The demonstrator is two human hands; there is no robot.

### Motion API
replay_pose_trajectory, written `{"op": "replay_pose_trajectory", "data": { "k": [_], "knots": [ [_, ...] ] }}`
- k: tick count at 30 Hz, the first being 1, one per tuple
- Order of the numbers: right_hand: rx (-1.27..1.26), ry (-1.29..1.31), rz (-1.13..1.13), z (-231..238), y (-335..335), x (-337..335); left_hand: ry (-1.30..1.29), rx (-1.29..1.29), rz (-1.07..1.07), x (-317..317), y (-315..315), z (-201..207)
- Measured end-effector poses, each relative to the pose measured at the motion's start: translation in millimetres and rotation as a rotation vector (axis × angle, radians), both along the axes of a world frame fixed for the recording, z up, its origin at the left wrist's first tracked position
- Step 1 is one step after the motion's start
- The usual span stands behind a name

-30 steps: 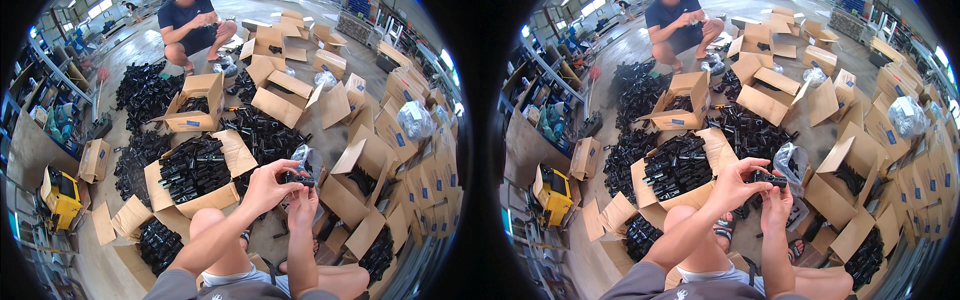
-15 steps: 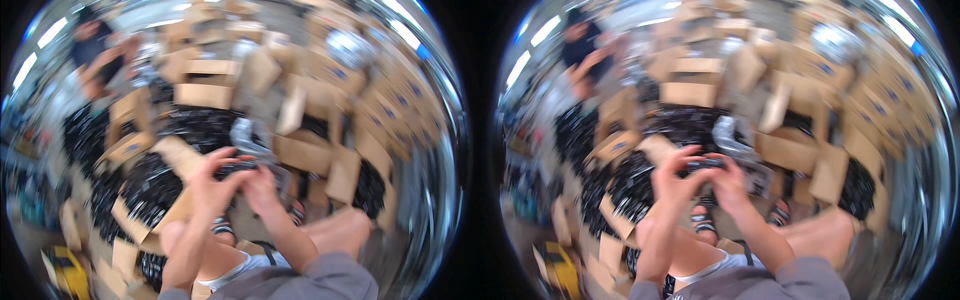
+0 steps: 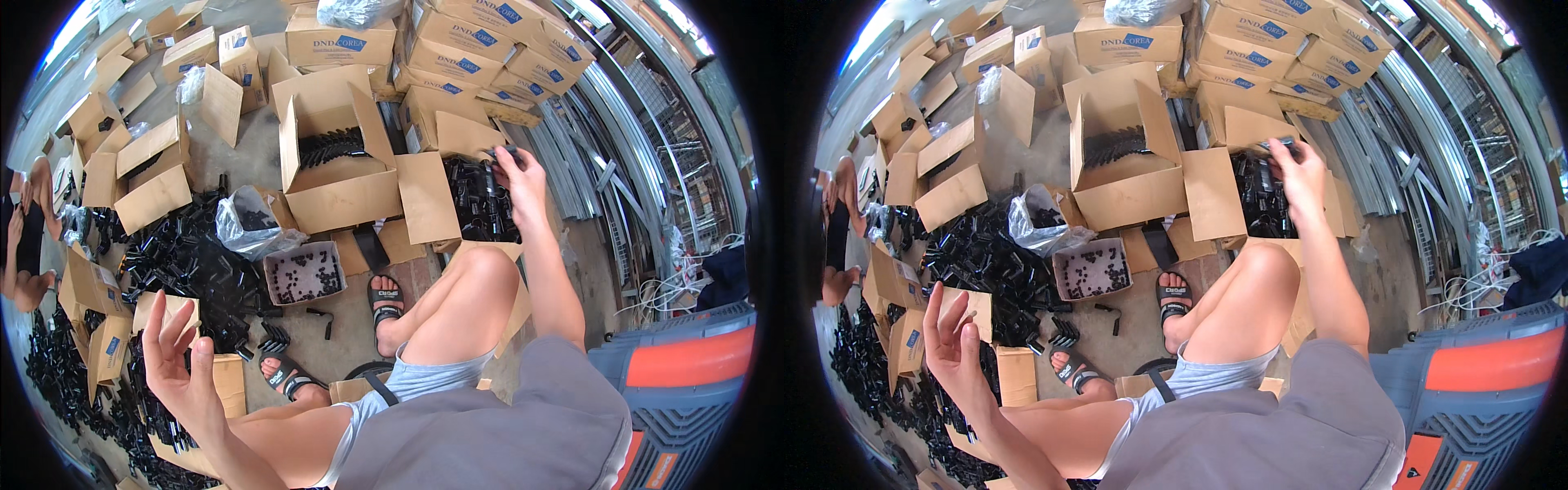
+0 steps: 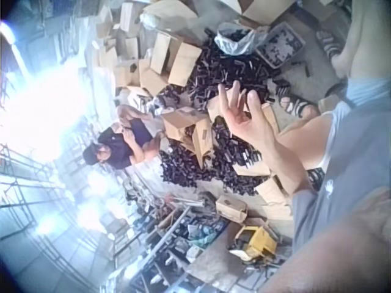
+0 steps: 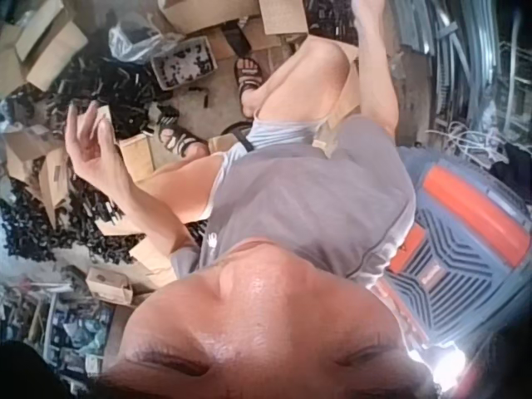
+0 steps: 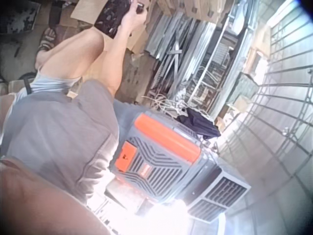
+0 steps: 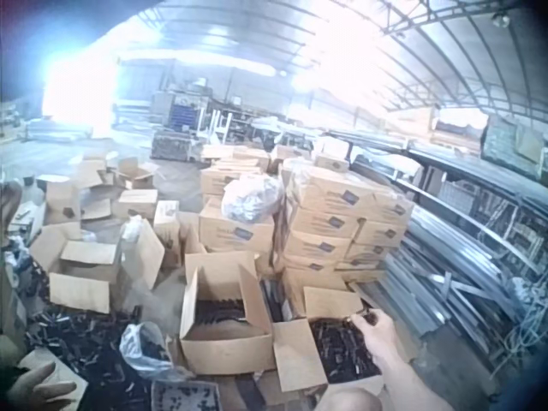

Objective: The person handles black plastic parts and small metal fasteners while seated on the floor, placing them into cardboard boxes and plastic bags.

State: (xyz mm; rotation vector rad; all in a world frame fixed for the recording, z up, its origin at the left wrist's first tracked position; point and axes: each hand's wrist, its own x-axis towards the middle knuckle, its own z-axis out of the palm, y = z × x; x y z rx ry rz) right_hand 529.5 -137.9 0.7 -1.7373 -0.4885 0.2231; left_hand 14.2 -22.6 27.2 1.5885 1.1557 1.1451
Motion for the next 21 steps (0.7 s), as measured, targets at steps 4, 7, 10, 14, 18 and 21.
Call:
{"op": "replay_pose_trajectory", "data": {
  "k": [4,7,10,14,18,21],
  "knots": [
    [-0.541,-0.353,-0.066,-70,-17,81,0.036,-0.089,-0.008,8,7,-4],
    [-0.728,-0.456,-0.113,-108,-26,119,0.043,-0.083,-0.003,22,7,-6],
    [-0.827,-0.518,-0.196,-124,-12,130,0.060,-0.054,0.024,28,7,-10],
    [-0.740,-0.599,-0.097,-126,-13,139,0.053,-0.057,0.054,18,9,-11],
    [-0.742,-0.632,0.000,-124,15,119,0.006,-0.018,0.232,-16,13,-15],
    [-0.647,-0.493,0.098,-93,9,84,-0.051,0.010,0.317,-13,17,-6]
  ]
}}
